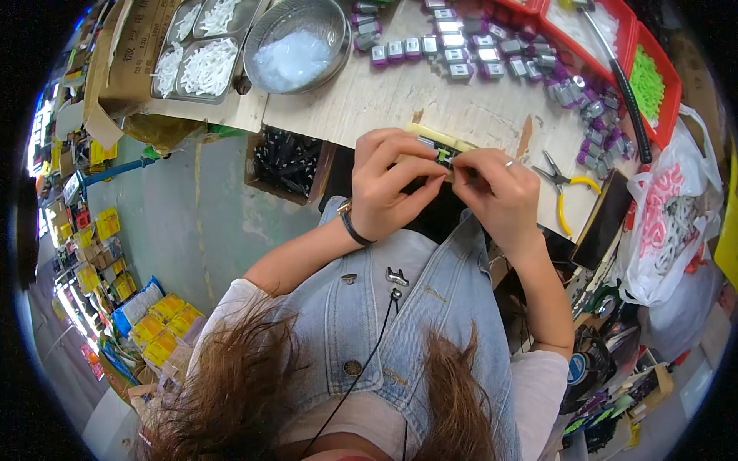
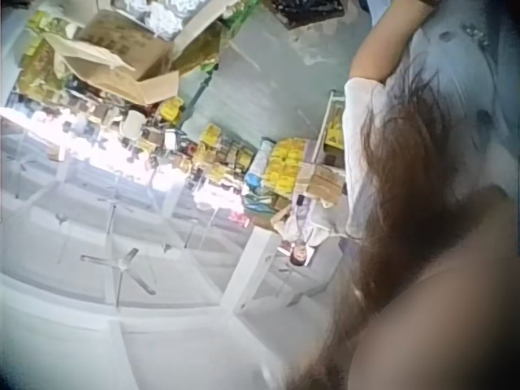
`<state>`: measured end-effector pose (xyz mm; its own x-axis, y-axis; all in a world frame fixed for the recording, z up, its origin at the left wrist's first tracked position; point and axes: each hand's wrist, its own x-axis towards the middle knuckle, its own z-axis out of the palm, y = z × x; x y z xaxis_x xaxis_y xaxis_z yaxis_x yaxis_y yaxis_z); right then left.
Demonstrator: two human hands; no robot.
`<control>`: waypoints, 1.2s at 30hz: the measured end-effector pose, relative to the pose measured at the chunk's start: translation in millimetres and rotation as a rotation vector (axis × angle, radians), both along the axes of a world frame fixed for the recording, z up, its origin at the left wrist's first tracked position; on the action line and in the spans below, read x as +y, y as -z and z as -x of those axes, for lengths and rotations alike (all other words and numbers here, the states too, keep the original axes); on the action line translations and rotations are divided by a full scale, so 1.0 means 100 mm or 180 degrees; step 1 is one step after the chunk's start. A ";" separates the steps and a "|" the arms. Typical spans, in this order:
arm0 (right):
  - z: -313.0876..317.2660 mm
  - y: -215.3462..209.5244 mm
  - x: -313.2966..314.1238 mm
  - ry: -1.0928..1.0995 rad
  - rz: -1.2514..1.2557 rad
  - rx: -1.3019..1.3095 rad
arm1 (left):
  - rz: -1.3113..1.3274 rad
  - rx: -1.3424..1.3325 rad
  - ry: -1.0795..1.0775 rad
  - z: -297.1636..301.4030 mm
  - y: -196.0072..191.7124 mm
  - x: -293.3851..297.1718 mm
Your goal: Manually assembling small electronic parts into a frame at a factory workstation.
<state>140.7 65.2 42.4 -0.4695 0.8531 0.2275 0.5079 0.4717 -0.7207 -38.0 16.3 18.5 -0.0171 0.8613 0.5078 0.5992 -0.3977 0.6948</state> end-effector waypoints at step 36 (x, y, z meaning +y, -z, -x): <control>-2.05 -0.09 2.36 0.1875 -0.0659 -0.2437 | 0.0421 -0.0976 0.0075 0.04 -0.28 -0.22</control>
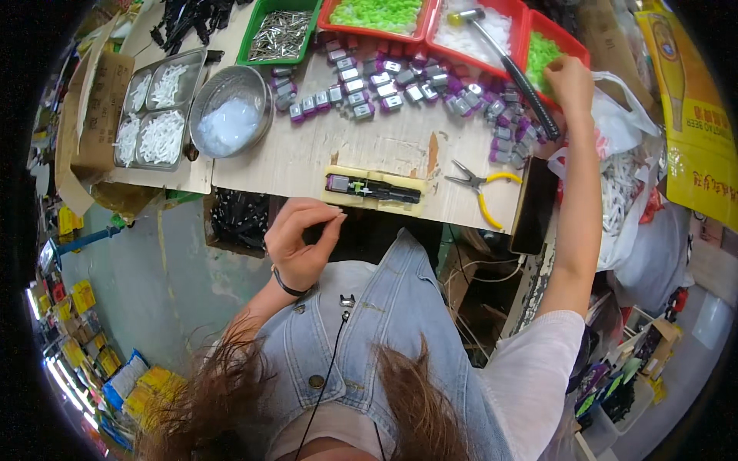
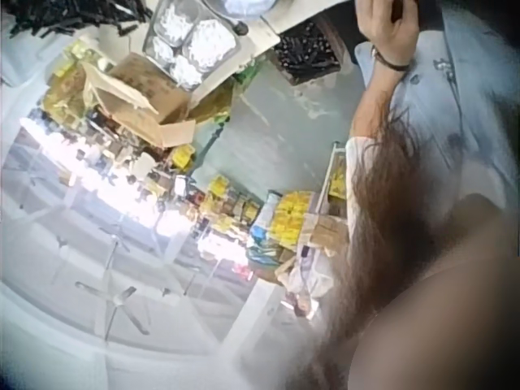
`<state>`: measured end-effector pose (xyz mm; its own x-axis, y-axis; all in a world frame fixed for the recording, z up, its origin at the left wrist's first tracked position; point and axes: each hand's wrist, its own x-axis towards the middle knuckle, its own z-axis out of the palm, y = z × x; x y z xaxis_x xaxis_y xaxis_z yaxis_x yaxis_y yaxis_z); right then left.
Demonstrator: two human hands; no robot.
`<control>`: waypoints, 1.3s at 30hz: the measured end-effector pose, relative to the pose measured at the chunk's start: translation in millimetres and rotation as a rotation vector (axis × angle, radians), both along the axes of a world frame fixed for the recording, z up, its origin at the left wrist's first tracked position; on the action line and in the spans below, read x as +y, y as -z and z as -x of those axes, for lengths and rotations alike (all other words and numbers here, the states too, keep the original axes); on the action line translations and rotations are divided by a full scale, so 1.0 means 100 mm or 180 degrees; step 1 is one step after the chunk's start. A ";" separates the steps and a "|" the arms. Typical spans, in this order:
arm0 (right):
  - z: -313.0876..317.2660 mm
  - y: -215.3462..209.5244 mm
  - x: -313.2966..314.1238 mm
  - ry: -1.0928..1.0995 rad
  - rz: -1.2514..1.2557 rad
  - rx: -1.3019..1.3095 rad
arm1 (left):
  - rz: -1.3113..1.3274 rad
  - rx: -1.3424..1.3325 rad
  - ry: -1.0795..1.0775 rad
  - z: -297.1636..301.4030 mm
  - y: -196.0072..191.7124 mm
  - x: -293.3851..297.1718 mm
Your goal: Manually assembling small electronic parts into a frame at a factory workstation.
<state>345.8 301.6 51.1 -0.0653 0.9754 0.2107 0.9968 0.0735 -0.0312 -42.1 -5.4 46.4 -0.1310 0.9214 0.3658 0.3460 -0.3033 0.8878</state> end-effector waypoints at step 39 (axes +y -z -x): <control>2.03 -0.39 -2.83 -0.0622 0.2279 0.4138 | -0.0657 -0.0429 0.1050 0.15 0.06 0.03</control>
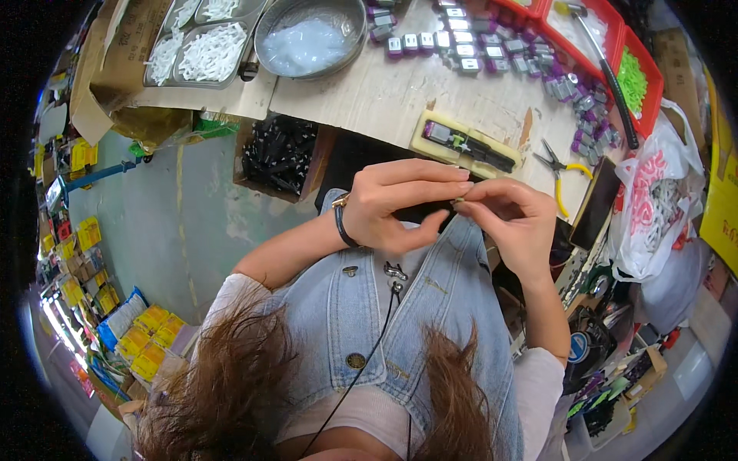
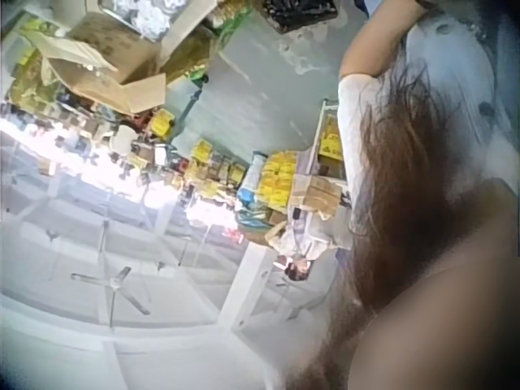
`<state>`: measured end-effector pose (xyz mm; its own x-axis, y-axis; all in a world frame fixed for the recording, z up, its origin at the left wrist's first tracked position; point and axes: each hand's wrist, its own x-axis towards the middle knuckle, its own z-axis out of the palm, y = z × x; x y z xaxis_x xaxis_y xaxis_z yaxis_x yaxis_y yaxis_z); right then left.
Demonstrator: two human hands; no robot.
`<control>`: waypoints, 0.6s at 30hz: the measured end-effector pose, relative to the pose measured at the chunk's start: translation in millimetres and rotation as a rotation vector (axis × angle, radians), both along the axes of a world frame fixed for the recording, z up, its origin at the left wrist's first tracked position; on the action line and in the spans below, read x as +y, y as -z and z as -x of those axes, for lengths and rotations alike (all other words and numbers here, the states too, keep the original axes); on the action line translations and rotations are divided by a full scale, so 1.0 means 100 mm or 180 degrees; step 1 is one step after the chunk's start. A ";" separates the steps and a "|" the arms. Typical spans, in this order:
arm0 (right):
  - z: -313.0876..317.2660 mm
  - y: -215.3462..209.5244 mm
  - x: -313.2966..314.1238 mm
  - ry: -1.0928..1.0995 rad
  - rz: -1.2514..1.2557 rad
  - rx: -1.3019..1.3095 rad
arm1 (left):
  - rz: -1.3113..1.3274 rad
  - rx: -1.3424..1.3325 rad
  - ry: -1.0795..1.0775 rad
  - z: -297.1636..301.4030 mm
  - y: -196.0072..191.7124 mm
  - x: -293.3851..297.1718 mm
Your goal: Manually assembling small electronic parts into a frame at a factory workstation.
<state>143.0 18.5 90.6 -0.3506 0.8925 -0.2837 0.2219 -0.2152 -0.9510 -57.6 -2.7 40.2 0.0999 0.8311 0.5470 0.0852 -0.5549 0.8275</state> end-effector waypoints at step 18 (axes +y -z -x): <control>-0.01 0.38 0.51 -0.0675 -0.2346 -0.1399 | -0.0540 0.3031 -0.0515 -0.04 0.19 0.12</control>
<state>143.9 69.6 53.1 -0.5241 0.8301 0.1903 0.5657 0.5064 -0.6508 -53.5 9.4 21.2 0.4533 0.7913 0.4103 0.7613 -0.5831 0.2836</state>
